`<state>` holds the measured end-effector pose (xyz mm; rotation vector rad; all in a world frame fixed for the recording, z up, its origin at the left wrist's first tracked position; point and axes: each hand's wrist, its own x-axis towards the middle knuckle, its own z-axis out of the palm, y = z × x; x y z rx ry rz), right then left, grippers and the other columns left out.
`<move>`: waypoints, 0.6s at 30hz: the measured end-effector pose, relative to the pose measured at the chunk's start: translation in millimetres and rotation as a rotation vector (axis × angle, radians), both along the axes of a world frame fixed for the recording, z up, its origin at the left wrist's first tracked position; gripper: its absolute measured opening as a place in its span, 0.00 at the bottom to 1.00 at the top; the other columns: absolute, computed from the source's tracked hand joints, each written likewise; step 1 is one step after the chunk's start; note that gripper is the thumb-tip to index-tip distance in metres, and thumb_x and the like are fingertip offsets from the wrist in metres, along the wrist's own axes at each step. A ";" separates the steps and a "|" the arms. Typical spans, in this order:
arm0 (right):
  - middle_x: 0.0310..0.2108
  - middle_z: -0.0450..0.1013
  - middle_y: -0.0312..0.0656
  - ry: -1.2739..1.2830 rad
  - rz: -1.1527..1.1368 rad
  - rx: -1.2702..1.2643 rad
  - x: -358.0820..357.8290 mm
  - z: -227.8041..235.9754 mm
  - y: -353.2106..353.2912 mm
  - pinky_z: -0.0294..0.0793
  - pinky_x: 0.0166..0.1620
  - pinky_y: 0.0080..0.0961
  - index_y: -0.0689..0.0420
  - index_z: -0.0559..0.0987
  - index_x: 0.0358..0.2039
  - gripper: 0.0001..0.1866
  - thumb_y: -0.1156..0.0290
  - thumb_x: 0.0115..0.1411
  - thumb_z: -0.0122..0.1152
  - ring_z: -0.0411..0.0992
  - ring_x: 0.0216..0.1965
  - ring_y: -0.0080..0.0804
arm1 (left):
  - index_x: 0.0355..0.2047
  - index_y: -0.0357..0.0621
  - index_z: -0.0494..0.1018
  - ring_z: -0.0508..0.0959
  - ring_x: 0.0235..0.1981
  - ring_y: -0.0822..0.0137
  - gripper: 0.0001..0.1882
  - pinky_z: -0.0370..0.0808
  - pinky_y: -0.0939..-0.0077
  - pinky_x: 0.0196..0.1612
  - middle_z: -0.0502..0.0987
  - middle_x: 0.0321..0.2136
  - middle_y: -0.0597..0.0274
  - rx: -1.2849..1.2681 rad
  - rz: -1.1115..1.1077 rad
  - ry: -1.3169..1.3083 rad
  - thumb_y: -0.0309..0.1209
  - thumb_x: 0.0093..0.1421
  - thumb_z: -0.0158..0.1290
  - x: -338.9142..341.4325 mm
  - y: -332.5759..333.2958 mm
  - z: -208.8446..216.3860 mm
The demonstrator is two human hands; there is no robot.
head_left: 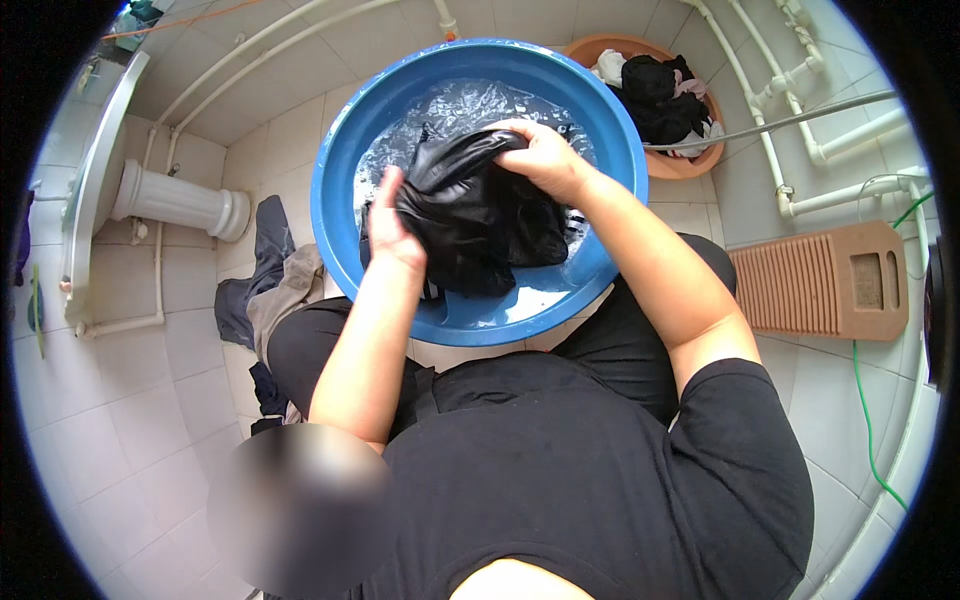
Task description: The person hand washes a black garment in a blue basin filled with soapy water. They repeatedly submerge, scrub, and wring the item, occasionally lifting it to inspect or reposition it within the basin.
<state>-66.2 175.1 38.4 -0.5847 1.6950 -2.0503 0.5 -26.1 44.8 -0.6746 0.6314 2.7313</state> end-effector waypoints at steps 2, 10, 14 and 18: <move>0.35 0.71 0.38 0.361 -0.147 0.095 19.2 14.6 -22.1 0.66 0.48 0.24 0.61 0.74 0.39 0.19 0.77 0.43 0.54 0.69 0.40 0.29 | 0.42 0.42 0.71 0.75 0.39 0.56 0.19 0.69 0.57 0.48 0.75 0.39 0.53 -0.168 0.069 -0.230 0.44 0.59 0.43 -5.1 24.3 -13.5; 0.18 0.67 0.39 1.016 -0.391 0.331 61.9 0.5 -61.1 0.66 0.24 0.32 0.54 0.70 0.13 0.13 0.61 0.45 0.60 0.67 0.19 0.40 | 0.33 0.44 0.70 0.75 0.33 0.65 0.15 0.72 0.67 0.40 0.74 0.32 0.60 -0.369 0.092 -0.079 0.42 0.61 0.40 -1.2 50.3 -12.9; 0.17 0.71 0.43 0.816 -0.570 0.551 38.7 -20.3 -56.8 0.70 0.23 0.33 0.52 0.74 0.11 0.16 0.62 0.52 0.51 0.71 0.20 0.41 | 0.27 0.48 0.71 0.74 0.28 0.68 0.15 0.72 0.75 0.34 0.74 0.25 0.62 -0.504 0.139 -0.174 0.42 0.62 0.40 6.3 73.7 23.8; 0.15 0.69 0.43 1.052 -0.293 0.409 98.2 8.3 -73.5 0.70 0.24 0.32 0.54 0.77 0.20 0.11 0.61 0.51 0.53 0.71 0.21 0.36 | 0.16 0.53 0.64 0.69 0.17 0.70 0.18 0.67 0.77 0.21 0.68 0.14 0.65 -0.275 -0.163 0.132 0.43 0.59 0.47 -6.6 16.0 -54.9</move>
